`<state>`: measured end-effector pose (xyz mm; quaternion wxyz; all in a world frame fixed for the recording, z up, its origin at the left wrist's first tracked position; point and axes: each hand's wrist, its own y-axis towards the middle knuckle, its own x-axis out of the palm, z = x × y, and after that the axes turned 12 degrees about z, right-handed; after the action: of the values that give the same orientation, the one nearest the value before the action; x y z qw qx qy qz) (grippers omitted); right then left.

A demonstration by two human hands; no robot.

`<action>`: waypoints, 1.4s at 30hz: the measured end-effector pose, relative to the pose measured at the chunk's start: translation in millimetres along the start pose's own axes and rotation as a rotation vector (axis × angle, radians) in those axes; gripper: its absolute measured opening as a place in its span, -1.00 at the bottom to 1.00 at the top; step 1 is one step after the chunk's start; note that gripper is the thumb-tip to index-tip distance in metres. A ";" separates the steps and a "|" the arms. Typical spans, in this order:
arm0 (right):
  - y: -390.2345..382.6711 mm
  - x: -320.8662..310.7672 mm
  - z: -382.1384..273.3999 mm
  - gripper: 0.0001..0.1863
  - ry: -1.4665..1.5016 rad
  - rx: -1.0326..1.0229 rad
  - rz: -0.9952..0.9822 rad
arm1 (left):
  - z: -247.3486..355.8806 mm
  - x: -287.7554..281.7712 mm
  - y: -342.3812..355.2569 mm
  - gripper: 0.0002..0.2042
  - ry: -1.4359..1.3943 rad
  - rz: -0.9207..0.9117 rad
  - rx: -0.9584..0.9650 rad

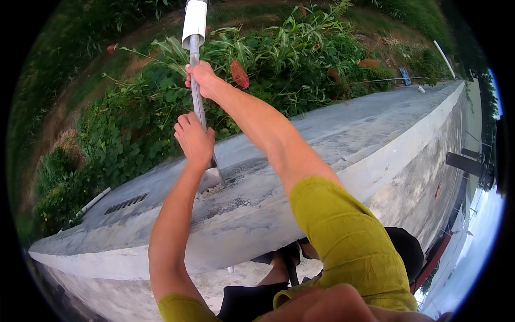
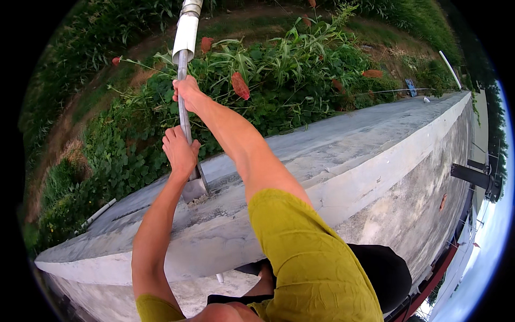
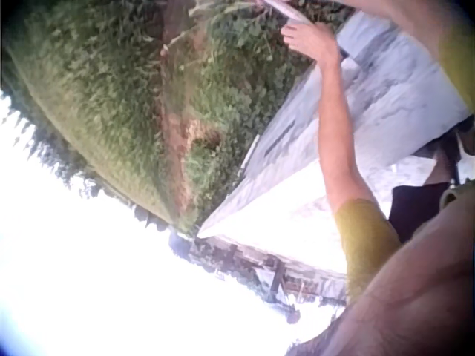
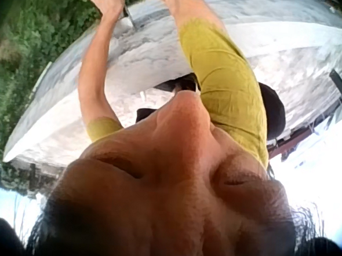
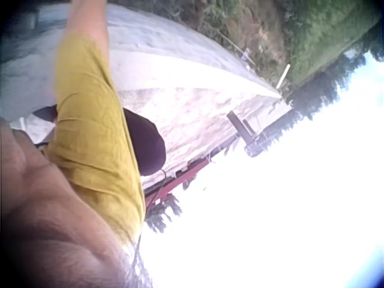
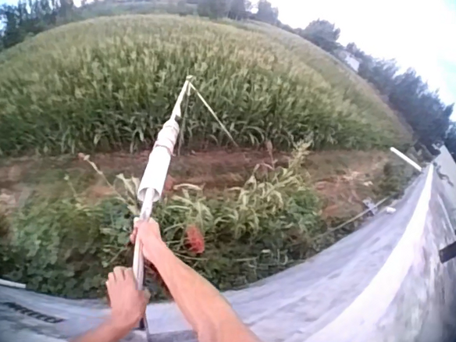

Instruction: The person repairs a rooftop antenna structure by applying tape and securing wires to a metal pole.

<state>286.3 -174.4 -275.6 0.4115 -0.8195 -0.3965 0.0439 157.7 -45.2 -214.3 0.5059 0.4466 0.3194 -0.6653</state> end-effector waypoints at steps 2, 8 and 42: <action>4.2 0.9 -6.1 -0.86 -0.019 -0.010 0.012 | -12.7 11.6 -3.5 -0.64 -0.024 0.049 0.066; -40.9 -20.9 6.0 -0.86 0.094 0.184 -0.195 | -18.8 16.9 -3.5 -0.70 -0.008 0.111 0.040; 20.3 3.7 -1.1 -0.83 0.036 -0.009 -0.190 | -20.2 26.4 16.3 -0.73 -0.083 0.137 0.024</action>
<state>301.7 -179.6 -288.3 0.4172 -0.7807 -0.4650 -0.0119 176.5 -42.4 -246.1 0.5577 0.4456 0.2589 -0.6506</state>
